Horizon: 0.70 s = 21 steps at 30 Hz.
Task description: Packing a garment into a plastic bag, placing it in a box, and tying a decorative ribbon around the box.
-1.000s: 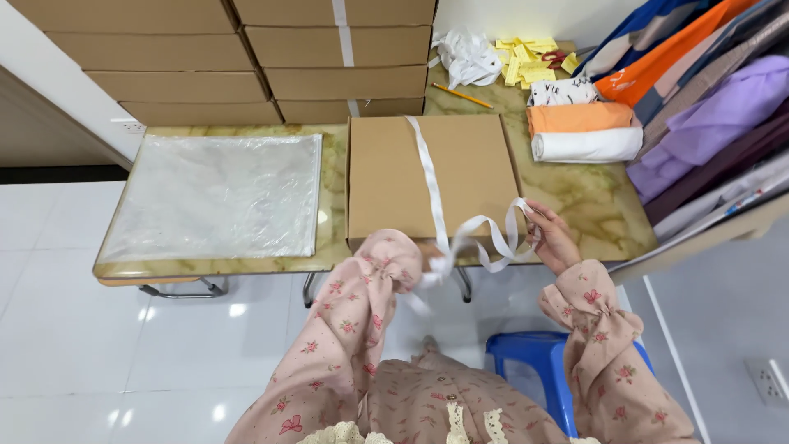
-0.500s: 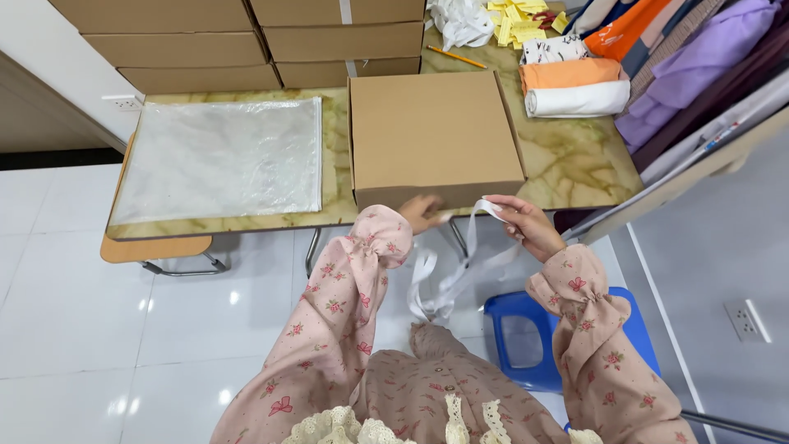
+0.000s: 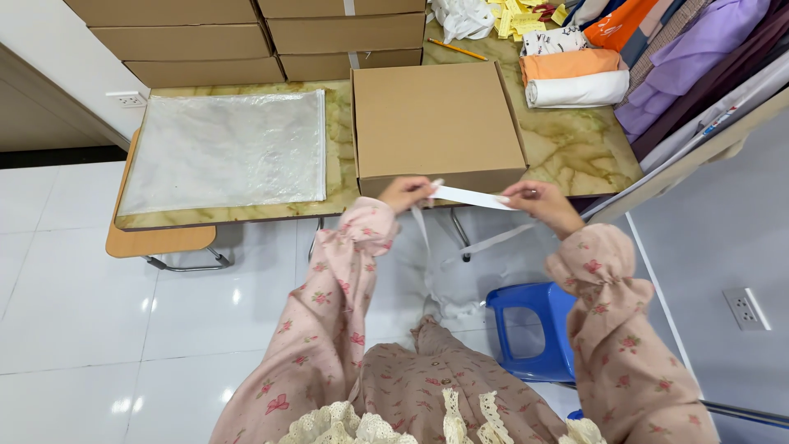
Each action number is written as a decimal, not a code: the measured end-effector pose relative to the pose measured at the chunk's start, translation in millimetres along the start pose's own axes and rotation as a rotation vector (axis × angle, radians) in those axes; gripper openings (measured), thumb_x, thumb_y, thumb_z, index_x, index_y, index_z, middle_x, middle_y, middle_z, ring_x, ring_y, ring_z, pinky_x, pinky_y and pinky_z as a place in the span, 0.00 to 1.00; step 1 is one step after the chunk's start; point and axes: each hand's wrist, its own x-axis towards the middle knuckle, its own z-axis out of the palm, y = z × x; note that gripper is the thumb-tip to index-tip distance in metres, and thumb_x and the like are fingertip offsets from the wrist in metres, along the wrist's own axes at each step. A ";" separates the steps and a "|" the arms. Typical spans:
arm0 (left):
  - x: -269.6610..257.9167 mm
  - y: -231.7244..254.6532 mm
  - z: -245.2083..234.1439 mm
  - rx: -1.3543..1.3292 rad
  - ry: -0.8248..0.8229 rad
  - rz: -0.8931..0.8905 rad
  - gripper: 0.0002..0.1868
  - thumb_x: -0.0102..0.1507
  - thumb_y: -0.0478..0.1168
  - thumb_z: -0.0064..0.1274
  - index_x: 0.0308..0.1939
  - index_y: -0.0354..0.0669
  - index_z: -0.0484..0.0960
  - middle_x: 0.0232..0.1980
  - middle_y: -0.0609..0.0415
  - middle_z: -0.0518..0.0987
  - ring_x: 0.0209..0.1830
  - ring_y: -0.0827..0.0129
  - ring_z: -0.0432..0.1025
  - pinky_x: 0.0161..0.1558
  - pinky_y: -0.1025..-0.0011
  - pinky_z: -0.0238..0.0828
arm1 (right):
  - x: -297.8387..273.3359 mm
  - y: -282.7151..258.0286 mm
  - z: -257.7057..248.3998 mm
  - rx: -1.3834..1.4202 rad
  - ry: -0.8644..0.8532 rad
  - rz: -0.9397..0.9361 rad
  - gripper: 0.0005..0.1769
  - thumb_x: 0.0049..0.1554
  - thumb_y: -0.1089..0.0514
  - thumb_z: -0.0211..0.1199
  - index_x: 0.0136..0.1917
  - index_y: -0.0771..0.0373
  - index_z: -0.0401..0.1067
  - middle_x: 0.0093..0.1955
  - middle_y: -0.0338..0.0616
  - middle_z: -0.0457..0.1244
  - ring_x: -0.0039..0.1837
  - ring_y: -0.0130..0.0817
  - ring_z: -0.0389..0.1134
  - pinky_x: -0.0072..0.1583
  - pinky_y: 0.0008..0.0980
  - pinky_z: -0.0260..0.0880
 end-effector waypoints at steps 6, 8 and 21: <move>-65.5 52.8 -61.8 0.090 0.273 -0.085 0.08 0.64 0.49 0.60 0.35 0.53 0.87 0.32 0.64 0.81 0.37 0.77 0.67 0.45 0.78 0.65 | 12.0 45.8 -47.9 -0.153 -0.018 0.007 0.12 0.50 0.60 0.76 0.49 0.60 0.81 0.42 0.38 0.70 0.43 0.20 0.65 0.46 0.18 0.64; -86.4 87.1 -65.9 0.112 0.298 -0.106 0.07 0.63 0.48 0.61 0.34 0.54 0.87 0.29 0.65 0.78 0.34 0.79 0.65 0.41 0.80 0.63 | 9.8 47.9 -60.5 -0.159 -0.001 0.005 0.10 0.52 0.61 0.74 0.49 0.61 0.81 0.41 0.38 0.70 0.43 0.20 0.65 0.47 0.19 0.64; -78.3 79.5 -127.2 0.084 0.321 -0.114 0.14 0.62 0.49 0.66 0.30 0.45 0.85 0.21 0.62 0.70 0.22 0.81 0.65 0.29 0.82 0.69 | 67.2 101.5 -127.0 -0.428 0.041 0.020 0.09 0.60 0.57 0.67 0.50 0.64 0.76 0.39 0.46 0.70 0.45 0.36 0.69 0.50 0.35 0.67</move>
